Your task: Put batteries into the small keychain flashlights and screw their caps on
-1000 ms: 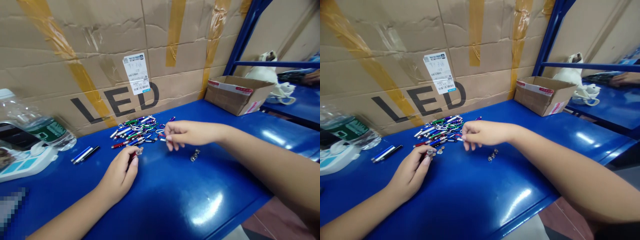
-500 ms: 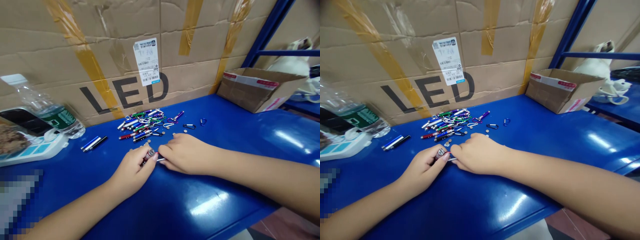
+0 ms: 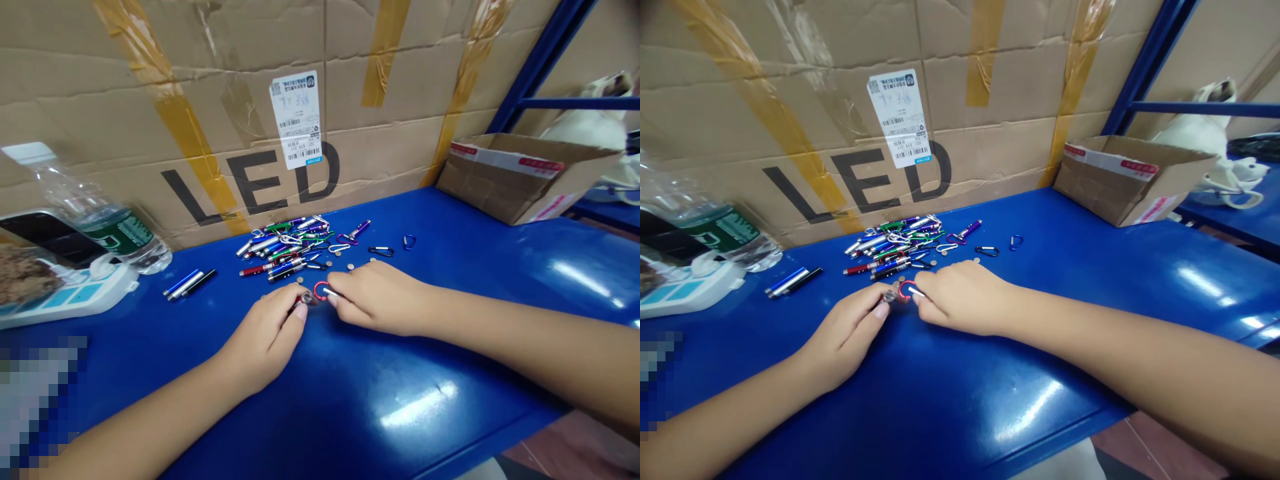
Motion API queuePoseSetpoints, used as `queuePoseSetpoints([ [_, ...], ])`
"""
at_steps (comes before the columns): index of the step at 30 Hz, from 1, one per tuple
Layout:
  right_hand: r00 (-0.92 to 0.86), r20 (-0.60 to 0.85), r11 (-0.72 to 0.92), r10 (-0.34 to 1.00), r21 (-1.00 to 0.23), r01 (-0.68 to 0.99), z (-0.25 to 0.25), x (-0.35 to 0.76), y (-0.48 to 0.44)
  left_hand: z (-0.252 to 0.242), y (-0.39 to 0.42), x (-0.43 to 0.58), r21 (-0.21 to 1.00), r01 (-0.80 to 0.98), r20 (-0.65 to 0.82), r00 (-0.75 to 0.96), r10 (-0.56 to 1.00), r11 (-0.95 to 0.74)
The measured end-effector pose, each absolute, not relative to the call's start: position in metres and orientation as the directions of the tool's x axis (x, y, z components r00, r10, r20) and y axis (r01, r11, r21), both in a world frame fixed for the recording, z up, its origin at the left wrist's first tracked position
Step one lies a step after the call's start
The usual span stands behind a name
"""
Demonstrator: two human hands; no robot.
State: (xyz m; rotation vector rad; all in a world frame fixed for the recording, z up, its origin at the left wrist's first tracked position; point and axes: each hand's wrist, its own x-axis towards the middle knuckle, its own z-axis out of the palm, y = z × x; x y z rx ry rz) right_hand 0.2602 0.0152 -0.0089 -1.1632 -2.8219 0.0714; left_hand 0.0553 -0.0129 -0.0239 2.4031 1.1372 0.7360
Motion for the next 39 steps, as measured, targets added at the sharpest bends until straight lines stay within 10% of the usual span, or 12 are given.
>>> queuePoseSetpoints([
  [6, -0.709, 0.055, 0.696, 0.703, -0.261, 0.669, -0.004, 0.262, 0.016, -0.03, -0.012, 0.055, 0.385, 0.604, 0.361, 0.598, 0.716, -0.698],
  [39, -0.606, -0.028, 0.587, 0.795, -0.216, 0.78, 0.0, 0.259, 0.003, -0.031, -0.009, 0.056, 0.302, 0.595, 0.447, 0.602, 0.662, -0.745],
])
